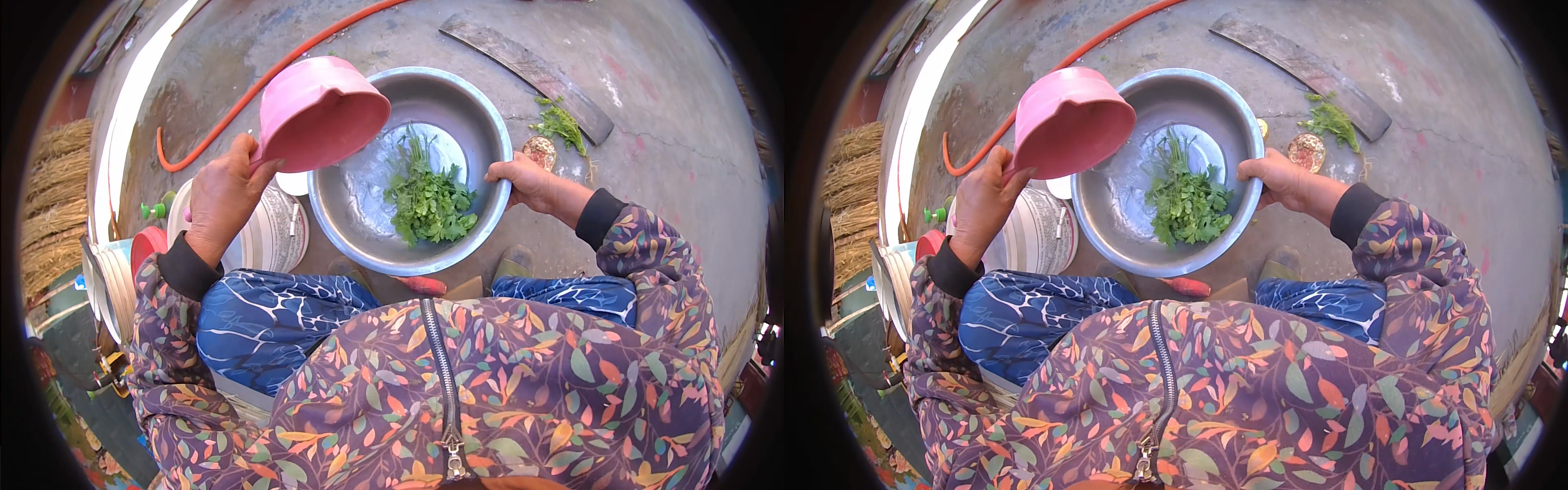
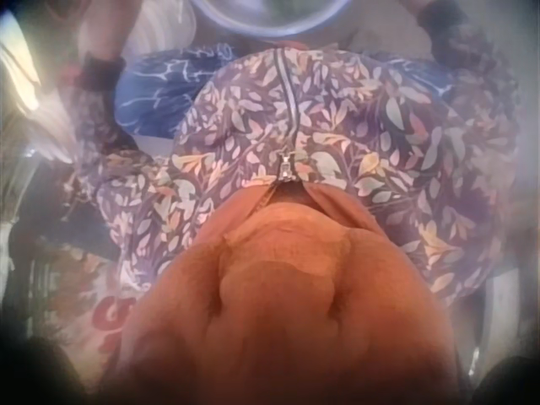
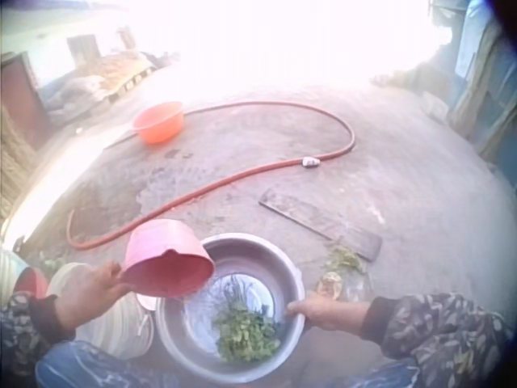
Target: The person sits on the ground and washes a bunch of leafy green herbs. They pick leaves from the stems, place them in a metal basin, pour water from a pink scoop to rinse them, and then transfer the washed leaves into the scoop.
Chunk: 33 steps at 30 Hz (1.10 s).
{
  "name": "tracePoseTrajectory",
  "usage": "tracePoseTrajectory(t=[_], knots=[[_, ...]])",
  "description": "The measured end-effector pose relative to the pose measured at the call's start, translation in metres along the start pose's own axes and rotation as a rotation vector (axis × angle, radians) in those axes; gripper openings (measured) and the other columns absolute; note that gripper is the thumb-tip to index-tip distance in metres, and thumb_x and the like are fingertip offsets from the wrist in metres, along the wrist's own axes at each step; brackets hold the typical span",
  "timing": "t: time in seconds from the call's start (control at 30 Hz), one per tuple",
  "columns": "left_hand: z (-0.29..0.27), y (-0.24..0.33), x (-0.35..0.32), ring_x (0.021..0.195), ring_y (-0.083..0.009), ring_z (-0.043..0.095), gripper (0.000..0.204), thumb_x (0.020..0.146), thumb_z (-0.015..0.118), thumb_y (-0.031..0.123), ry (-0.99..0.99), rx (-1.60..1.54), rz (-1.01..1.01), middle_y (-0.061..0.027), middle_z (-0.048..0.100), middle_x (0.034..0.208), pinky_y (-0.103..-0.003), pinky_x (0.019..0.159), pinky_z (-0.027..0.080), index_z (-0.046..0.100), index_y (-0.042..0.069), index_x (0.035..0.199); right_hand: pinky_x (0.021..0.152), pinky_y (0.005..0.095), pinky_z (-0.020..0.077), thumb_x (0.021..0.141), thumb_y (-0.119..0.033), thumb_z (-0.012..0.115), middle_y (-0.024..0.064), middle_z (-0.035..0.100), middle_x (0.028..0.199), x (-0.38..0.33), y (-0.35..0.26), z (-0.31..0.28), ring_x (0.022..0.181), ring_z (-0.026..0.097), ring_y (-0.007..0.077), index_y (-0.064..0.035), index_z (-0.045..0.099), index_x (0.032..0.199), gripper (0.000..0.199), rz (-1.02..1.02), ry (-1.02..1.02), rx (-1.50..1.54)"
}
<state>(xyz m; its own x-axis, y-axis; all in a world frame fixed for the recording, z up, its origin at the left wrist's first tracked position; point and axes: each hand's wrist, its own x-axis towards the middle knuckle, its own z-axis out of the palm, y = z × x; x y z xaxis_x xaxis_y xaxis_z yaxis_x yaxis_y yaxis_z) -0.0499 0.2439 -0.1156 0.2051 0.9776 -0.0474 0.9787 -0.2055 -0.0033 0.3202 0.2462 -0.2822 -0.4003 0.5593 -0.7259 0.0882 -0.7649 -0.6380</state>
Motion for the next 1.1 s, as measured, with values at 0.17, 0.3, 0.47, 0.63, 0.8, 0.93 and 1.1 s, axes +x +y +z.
tracePoseTrajectory(t=[0.17,0.3,0.47,0.63,0.8,0.93,1.1], knots=[[-0.004,0.01,0.003,0.06,-0.0293,0.064,0.036,0.082,0.071,0.038,0.115,0.018,0.167,-0.0124,0.061,0.064,-0.039,0.05,0.045,0.054,0.007,0.082,0.065,0.0382,0.0595,0.078,-0.018,0.059,0.0127,0.064,0.095,0.006,0.017,-0.009,0.078,0.068,0.0225,0.0014,0.053,0.115,0.042,0.09,-0.067,-0.046],[-0.007,0.011,0.004,0.057,-0.026,0.062,0.036,0.08,0.074,0.037,0.22,0.056,0.236,-0.0099,0.06,0.063,-0.036,0.049,0.046,0.054,0.007,0.081,0.066,0.0378,0.0602,0.077,-0.017,0.06,0.0131,0.063,0.096,0.009,0.029,-0.012,0.078,0.068,0.0224,0.0021,0.053,0.116,0.044,0.102,-0.073,-0.044],[-0.007,0.003,-0.002,0.061,-0.0202,0.064,0.029,0.082,0.075,0.027,0.283,-0.152,0.035,-0.0091,0.065,0.073,-0.031,0.056,0.05,0.059,0.006,0.094,0.065,0.0389,0.0604,0.078,-0.017,0.061,0.0136,0.064,0.094,0.012,0.037,-0.018,0.077,0.068,0.0228,0.0032,0.054,0.115,0.043,0.074,-0.069,-0.028],[-0.009,-0.039,-0.017,0.061,-0.008,0.056,0.027,0.088,0.07,0.025,0.293,-0.667,-0.196,0.0,0.06,0.074,-0.024,0.055,0.047,0.059,0.003,0.099,0.062,0.0392,0.0601,0.078,-0.017,0.062,0.0124,0.066,0.089,0.019,0.045,-0.029,0.072,0.069,0.0221,0.0019,0.055,0.113,0.041,0.07,-0.051,0.01],[-0.044,-0.053,-0.071,0.047,-0.0029,0.041,0.029,0.093,0.062,0.037,0.3,-0.935,-0.695,0.0024,0.048,0.061,-0.017,0.042,0.033,0.055,0.009,0.092,0.069,0.0385,0.0589,0.076,-0.021,0.064,0.011,0.065,0.097,0.024,0.039,-0.04,0.08,0.068,0.0212,-0.0012,0.055,0.115,0.045,0.045,0.01,-0.01],[-0.046,-0.096,-0.145,0.044,-0.0053,0.044,0.032,0.095,0.057,0.041,0.356,-0.992,-0.964,0.0008,0.05,0.061,-0.017,0.039,0.033,0.055,0.01,0.087,0.067,0.0378,0.0586,0.076,-0.021,0.064,0.011,0.065,0.098,0.028,0.032,-0.042,0.08,0.068,0.0207,-0.0016,0.055,0.115,0.045,0.016,0.07,-0.041],[-0.029,-0.133,-0.221,0.055,-0.0044,0.047,0.037,0.096,0.057,0.041,0.118,-0.691,-1.002,0.0001,0.05,0.063,-0.02,0.049,0.039,0.056,0.01,0.077,0.068,0.0397,0.059,0.077,-0.022,0.065,0.011,0.065,0.099,0.031,0.029,-0.048,0.08,0.068,0.021,-0.001,0.054,0.117,0.047,0.022,0.102,-0.074]])
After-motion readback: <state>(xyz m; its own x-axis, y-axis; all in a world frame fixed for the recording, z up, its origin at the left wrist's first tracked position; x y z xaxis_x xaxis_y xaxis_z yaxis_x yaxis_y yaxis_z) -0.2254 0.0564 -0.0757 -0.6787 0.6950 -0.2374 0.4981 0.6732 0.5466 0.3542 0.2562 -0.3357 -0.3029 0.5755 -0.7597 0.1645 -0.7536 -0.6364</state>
